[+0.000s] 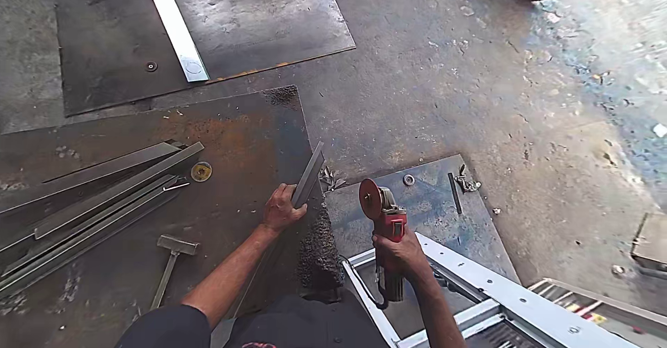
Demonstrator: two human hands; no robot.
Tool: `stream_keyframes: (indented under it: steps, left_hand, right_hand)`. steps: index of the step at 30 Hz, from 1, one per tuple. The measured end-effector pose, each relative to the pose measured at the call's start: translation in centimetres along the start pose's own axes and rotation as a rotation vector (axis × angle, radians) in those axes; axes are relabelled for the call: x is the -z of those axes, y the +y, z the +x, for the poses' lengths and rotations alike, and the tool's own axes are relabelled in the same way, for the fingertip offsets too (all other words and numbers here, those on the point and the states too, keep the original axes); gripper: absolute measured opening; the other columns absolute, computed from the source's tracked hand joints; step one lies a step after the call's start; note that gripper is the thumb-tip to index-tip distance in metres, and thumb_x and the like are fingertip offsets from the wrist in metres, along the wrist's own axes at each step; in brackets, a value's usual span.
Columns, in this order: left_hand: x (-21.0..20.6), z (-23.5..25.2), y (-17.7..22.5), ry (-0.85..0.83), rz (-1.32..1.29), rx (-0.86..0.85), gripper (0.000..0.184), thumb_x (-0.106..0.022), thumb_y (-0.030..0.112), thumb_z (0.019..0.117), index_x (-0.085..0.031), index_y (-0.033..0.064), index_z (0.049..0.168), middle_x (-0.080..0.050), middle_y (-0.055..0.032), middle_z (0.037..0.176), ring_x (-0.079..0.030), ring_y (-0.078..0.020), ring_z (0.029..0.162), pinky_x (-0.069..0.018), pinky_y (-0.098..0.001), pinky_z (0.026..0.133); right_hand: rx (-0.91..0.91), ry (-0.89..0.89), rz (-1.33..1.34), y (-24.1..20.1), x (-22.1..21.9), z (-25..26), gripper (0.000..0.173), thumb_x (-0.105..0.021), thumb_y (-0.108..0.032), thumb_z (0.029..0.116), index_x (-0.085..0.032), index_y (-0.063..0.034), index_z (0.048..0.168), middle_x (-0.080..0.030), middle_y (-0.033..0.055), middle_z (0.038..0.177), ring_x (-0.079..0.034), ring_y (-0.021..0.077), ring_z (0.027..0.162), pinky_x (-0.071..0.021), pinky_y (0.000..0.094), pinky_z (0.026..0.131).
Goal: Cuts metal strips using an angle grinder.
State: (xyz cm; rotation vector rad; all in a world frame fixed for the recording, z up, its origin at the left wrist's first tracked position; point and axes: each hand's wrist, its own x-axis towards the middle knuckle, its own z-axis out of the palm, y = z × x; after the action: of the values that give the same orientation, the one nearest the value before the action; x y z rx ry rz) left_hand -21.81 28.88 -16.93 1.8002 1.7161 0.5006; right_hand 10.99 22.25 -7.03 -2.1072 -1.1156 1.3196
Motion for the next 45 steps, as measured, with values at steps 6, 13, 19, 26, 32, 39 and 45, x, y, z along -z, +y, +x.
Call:
stream_keyframes:
  steps: [6,13,19,26,32,39,45]
  left_hand:
    - [0.1,1.4,-0.3,0.003,0.075,0.040,0.069,-0.073,0.056,0.0758,-0.069,0.0116,0.129,-0.070,-0.0122,0.115,-0.069,-0.0284,0.105,-0.0577,-0.0449,0.087]
    - [-0.2,1.6,-0.5,0.068,0.096,0.014,0.066,-0.073,0.055,0.0744,-0.071,0.0125,0.124,-0.072,-0.0097,0.107,-0.070,-0.0276,0.095,-0.0583,-0.0443,0.078]
    - [-0.2,1.6,-0.6,0.066,0.091,0.021,0.065,-0.072,0.056,0.0735,-0.072,0.0138,0.123,-0.072,-0.0089,0.105,-0.069,-0.0270,0.093,-0.0577,-0.0436,0.076]
    - [-0.3,1.6,-0.5,0.067,0.102,0.017,0.065,-0.072,0.055,0.0734,-0.072,0.0138,0.123,-0.071,-0.0085,0.104,-0.069,-0.0263,0.092,-0.0577,-0.0428,0.075]
    - [-0.4,1.7,-0.6,0.064,0.111,0.012,0.064,-0.072,0.055,0.0733,-0.073,0.0142,0.123,-0.071,-0.0077,0.103,-0.069,-0.0257,0.091,-0.0574,-0.0422,0.074]
    - [-0.4,1.6,-0.5,0.072,0.099,0.010,0.065,-0.071,0.056,0.0722,-0.073,0.0134,0.122,-0.072,-0.0098,0.104,-0.069,-0.0289,0.092,-0.0577,-0.0448,0.074]
    - [-0.4,1.8,-0.2,0.097,0.092,0.023,0.062,-0.073,0.053,0.0711,-0.074,0.0136,0.119,-0.072,-0.0087,0.102,-0.070,-0.0282,0.090,-0.0572,-0.0456,0.071]
  right_hand:
    - [0.043,-0.035,-0.123,-5.2,-2.4,5.7,0.068,-0.085,-0.041,0.0639,-0.064,-0.0084,0.119,-0.072,0.0032,0.098,-0.071,0.0123,0.088,-0.0604,0.0379,0.082]
    - [0.055,-0.102,-0.174,-8.1,-4.9,10.4,0.066,-0.085,-0.040,0.0657,-0.063,-0.0079,0.119,-0.071,0.0018,0.098,-0.070,0.0099,0.087,-0.0602,0.0348,0.081]
    - [0.032,-0.144,-0.197,-8.9,-6.1,13.1,0.066,-0.085,-0.040,0.0663,-0.062,-0.0086,0.120,-0.072,0.0021,0.098,-0.071,0.0104,0.087,-0.0607,0.0350,0.080]
    - [0.024,-0.165,-0.242,-9.3,-6.4,14.2,0.067,-0.084,-0.043,0.0664,-0.062,-0.0088,0.120,-0.071,0.0023,0.099,-0.070,0.0109,0.088,-0.0596,0.0359,0.081]
    - [0.018,-0.157,-0.232,-9.5,-6.4,14.3,0.066,-0.085,-0.042,0.0659,-0.063,-0.0089,0.119,-0.071,0.0020,0.097,-0.071,0.0111,0.087,-0.0604,0.0361,0.080]
    - [0.039,-0.148,-0.289,-9.9,-6.4,14.6,0.068,-0.084,-0.042,0.0673,-0.062,-0.0066,0.121,-0.071,0.0041,0.101,-0.069,0.0117,0.091,-0.0584,0.0367,0.084]
    - [0.081,-0.122,-0.290,-10.0,-6.7,15.3,0.070,-0.085,-0.039,0.0665,-0.061,-0.0061,0.124,-0.071,0.0047,0.103,-0.069,0.0118,0.094,-0.0575,0.0370,0.086]
